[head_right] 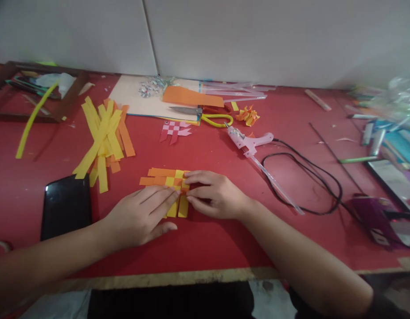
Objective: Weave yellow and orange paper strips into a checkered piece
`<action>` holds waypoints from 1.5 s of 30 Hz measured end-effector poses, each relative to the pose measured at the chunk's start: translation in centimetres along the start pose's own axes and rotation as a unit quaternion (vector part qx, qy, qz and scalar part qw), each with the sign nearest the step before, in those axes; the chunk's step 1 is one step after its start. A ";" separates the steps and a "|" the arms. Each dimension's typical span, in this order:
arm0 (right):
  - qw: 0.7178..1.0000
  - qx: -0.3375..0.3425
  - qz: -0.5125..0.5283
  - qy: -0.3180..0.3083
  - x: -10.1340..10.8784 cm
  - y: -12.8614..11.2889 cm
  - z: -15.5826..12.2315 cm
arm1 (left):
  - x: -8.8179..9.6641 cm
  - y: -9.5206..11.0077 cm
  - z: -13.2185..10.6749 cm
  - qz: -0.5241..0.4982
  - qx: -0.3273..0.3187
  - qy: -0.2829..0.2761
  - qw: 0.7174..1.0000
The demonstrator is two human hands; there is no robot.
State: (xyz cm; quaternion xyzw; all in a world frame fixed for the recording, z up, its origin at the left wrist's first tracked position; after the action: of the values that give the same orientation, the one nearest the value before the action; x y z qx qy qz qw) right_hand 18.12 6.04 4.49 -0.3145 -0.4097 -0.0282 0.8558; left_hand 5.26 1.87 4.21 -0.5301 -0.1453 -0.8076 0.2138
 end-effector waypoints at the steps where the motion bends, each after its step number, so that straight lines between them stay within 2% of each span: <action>1: 1.000 -0.001 0.001 -0.001 0.0 0.0 0.0 | -0.2 -0.1 0.0 -0.004 0.004 -0.010 1.000; 8: 1.000 0.003 -0.004 -0.008 -0.1 -0.1 0.0 | -0.2 -0.6 0.1 -0.030 0.022 -0.018 0.999; 12: 1.000 0.001 -0.006 -0.008 -0.1 0.0 0.1 | 0.1 -1.8 0.2 -0.038 0.052 -0.034 0.997; 23: 1.000 -0.015 0.002 -0.007 -0.2 0.1 0.2 | -0.7 -4.5 1.2 -0.129 0.046 -0.084 0.987; 30: 1.000 -0.011 -0.021 0.004 -0.3 0.3 0.1 | -0.7 -4.5 1.4 -0.122 0.020 -0.086 0.989; 40: 1.000 -0.022 -0.008 -0.004 -0.4 0.5 0.0 | 0.1 -3.7 1.4 -0.089 -0.004 -0.039 0.995; 45: 1.000 -0.022 -0.002 -0.008 -0.5 0.7 0.0 | 0.3 -3.9 1.3 -0.110 0.020 -0.048 0.993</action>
State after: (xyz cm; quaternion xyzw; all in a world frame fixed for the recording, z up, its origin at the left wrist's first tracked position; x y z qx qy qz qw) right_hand 18.03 6.47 3.82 -0.3324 -0.4166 -0.0363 0.8454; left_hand 4.23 5.79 4.93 -0.5447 -0.2289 -0.7967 0.1272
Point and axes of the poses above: each hand's wrist, its own z-axis towards the middle knuckle, its own x-axis out of the back of the hand, y = z × x, the point moved 8 cm from there along z, towards the middle knuckle, and after that the axes turned 1 degree about -x, right-handed, at the moved point
